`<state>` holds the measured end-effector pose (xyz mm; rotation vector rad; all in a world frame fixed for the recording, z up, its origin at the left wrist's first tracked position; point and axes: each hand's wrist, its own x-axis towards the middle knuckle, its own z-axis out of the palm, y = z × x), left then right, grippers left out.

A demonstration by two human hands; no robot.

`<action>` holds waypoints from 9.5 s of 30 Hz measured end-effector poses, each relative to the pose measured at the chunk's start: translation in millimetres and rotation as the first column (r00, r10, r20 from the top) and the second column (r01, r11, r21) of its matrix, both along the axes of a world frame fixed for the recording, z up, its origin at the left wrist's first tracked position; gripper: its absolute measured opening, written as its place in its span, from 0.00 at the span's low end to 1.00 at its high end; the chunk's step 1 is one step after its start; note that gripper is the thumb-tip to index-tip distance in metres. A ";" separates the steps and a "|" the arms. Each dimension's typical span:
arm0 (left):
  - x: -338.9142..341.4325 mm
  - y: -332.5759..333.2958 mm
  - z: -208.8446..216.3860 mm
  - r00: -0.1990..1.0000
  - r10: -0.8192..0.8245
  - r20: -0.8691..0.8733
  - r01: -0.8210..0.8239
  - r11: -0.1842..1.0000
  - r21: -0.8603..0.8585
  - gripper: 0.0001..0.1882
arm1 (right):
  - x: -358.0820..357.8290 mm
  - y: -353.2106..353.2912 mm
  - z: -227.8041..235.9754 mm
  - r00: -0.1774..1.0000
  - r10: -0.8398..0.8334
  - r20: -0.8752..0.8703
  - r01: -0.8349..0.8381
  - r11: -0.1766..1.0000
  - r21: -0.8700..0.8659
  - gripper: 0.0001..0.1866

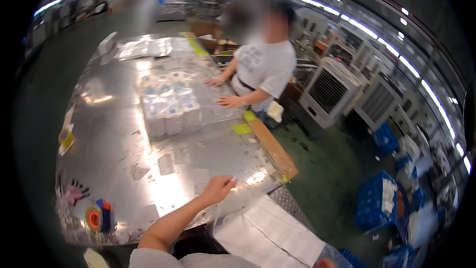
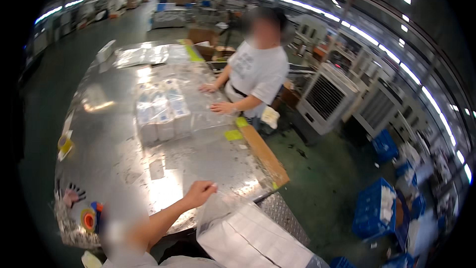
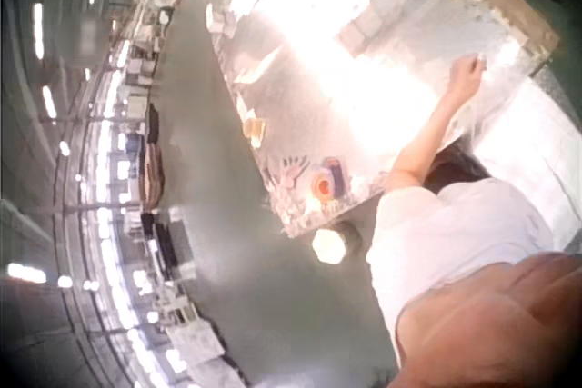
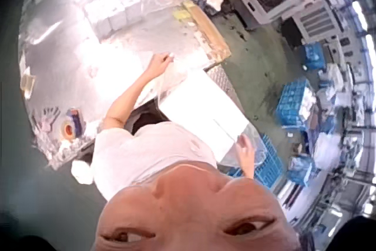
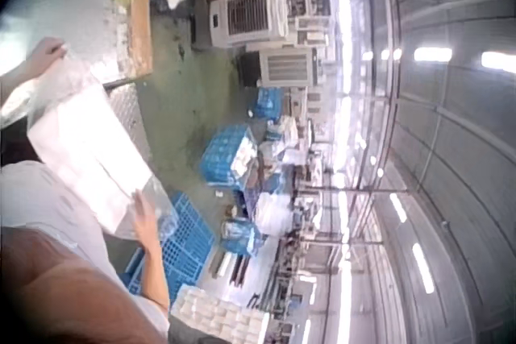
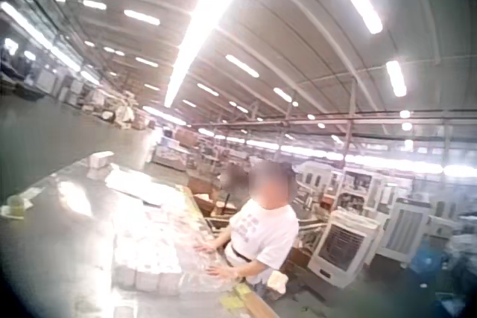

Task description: The person tapes plastic-wrapped bundles of white rectangular objects and moves them from a work surface to a blue plastic pallet.

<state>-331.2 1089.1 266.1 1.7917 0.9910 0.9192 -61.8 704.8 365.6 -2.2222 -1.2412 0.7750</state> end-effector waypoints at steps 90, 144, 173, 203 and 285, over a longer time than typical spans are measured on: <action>119.9 -68.7 -62.7 0.441 -0.827 -0.347 0.880 0.323 0.349 0.33 | -115.1 130.3 -79.5 0.570 -0.407 0.714 0.180 0.909 0.375 0.13; 4.0 -38.3 -25.9 0.475 -0.812 -0.340 0.859 0.343 0.381 0.09 | -97.9 141.2 -128.3 0.678 0.061 0.732 -0.098 0.995 0.008 0.26; 77.2 -72.1 -71.3 0.517 -0.738 -0.434 0.839 0.337 0.426 0.27 | -76.4 146.6 -108.7 0.752 -0.178 0.634 0.090 0.981 0.169 0.19; 61.9 -48.6 -69.9 0.635 -0.678 -0.371 0.773 0.549 0.319 0.30 | -29.3 88.6 -92.9 0.554 -0.832 -0.018 0.832 0.554 0.032 0.29; -246.5 -24.9 -156.1 0.611 0.209 -0.763 -0.066 0.975 0.214 0.37 | -112.5 176.6 -105.8 0.811 -0.065 0.582 0.132 0.989 -0.074 0.37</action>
